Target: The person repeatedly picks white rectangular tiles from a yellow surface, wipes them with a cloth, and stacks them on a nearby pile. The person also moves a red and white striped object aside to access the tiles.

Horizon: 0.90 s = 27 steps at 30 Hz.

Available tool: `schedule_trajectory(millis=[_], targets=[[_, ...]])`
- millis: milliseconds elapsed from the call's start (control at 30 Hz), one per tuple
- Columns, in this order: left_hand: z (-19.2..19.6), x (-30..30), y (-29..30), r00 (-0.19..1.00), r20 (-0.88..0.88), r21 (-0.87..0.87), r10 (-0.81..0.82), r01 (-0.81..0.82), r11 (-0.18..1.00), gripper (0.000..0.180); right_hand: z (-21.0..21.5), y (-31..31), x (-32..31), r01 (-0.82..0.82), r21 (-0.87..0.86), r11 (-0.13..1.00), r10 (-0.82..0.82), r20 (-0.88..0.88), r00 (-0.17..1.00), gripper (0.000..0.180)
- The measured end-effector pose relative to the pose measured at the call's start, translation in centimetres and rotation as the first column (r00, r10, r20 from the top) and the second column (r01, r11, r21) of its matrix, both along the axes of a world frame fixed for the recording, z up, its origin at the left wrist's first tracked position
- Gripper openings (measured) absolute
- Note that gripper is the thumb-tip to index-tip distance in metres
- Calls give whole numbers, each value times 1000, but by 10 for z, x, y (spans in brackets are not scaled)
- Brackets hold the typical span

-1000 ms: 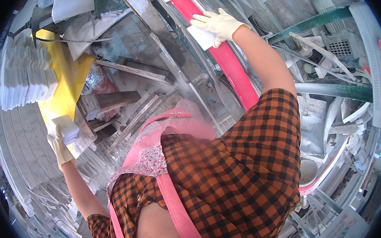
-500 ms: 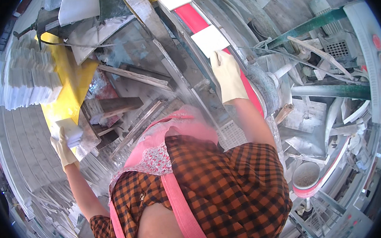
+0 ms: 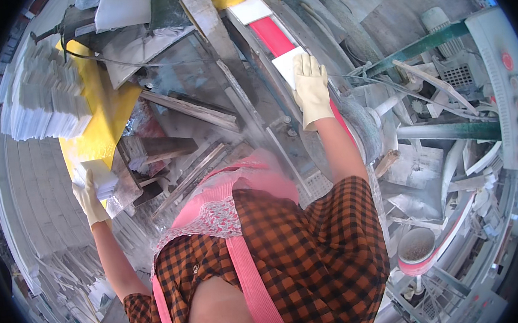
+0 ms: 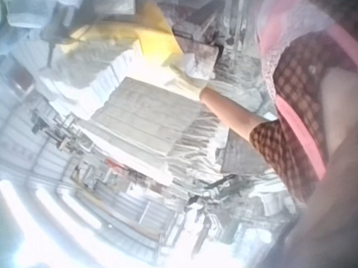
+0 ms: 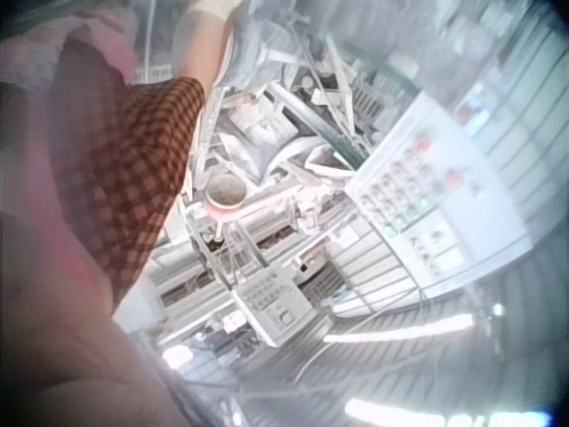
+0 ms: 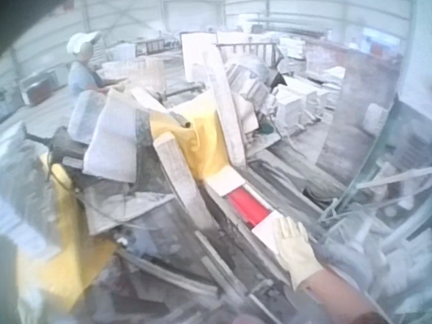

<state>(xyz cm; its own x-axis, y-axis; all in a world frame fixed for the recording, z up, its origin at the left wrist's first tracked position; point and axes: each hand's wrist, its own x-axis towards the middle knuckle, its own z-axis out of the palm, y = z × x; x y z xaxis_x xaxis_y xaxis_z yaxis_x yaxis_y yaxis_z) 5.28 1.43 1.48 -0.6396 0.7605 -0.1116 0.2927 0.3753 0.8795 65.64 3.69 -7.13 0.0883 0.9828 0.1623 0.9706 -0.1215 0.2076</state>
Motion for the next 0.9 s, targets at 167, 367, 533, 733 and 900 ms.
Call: schedule_trajectory(millis=[167, 367, 533, 733, 900], targets=[[5, 2, -1, 999, -21, 32, -44, 45, 998, 80, 32, 28, 4, 117, -160, 980, -134, -97, 986, 58], [-5, -14, -9, 991, -91, -4, -100, 100, 995, 66, 100, 59, -62, -358, 45, 933, 361, -117, 925, 49], [-5, -33, -1, 933, -331, -202, -143, 78, 976, 70, 122, 106, -200, -803, 419, 425, 892, -42, 450, 68], [33, 0, -51, 885, -328, 207, 330, -273, 939, 70, 135, 108, -346, -829, 555, 70, 982, -182, -39, 70], [54, 55, -115, 950, 311, 389, -35, -93, 917, 68, 135, 72, -436, -785, 591, -187, 907, -203, -369, 67]])
